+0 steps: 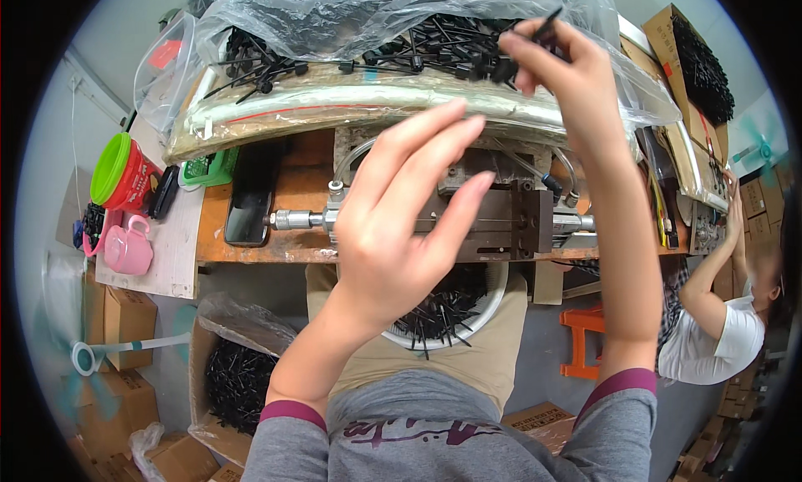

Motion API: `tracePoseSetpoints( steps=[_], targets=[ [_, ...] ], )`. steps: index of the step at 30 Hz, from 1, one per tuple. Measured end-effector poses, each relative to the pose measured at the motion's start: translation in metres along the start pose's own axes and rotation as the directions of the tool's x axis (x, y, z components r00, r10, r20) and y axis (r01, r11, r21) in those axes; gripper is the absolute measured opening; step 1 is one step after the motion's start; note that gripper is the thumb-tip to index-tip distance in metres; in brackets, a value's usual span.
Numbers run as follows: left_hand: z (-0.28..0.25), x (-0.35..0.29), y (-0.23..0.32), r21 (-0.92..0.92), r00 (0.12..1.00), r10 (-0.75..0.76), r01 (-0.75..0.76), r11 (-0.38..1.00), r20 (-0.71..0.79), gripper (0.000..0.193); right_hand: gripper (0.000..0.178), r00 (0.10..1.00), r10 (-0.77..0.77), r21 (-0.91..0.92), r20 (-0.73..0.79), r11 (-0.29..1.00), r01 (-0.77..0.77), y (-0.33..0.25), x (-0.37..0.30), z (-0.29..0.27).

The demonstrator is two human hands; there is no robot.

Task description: Assembling small black plastic components using a pneumatic press machine at a workbench.

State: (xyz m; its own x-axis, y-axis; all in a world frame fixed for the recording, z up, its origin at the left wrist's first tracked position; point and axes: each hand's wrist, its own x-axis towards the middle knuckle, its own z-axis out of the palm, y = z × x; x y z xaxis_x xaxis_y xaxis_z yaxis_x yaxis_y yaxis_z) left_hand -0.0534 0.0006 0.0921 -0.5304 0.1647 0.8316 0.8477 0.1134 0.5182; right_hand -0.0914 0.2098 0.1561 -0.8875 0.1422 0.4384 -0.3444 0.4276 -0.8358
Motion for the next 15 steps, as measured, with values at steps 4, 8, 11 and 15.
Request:
tracePoseSetpoints(
  steps=[4,8,11,15],
  targets=[
    [0.014,0.011,0.006,0.058,0.998,0.061,-0.061,0.996,0.001,0.043,0.018,0.982,-0.149,-0.217,-0.120,0.969,0.120,-0.011,-0.071,0.038],
    [0.019,-0.012,0.009,0.067,0.998,-0.021,0.017,0.998,0.057,0.043,0.021,0.951,-0.279,-0.384,-0.135,0.899,0.209,-0.001,-0.115,0.048],
    [0.015,-0.024,0.012,0.050,0.987,-0.119,0.115,0.992,0.103,0.045,0.024,0.942,-0.290,-0.364,-0.171,0.907,0.213,0.006,-0.131,0.054],
    [0.004,-0.031,0.013,0.051,0.984,-0.105,0.099,0.994,0.141,0.048,0.022,0.975,-0.127,-0.261,-0.183,0.962,0.076,0.005,-0.141,0.058]
  ],
)
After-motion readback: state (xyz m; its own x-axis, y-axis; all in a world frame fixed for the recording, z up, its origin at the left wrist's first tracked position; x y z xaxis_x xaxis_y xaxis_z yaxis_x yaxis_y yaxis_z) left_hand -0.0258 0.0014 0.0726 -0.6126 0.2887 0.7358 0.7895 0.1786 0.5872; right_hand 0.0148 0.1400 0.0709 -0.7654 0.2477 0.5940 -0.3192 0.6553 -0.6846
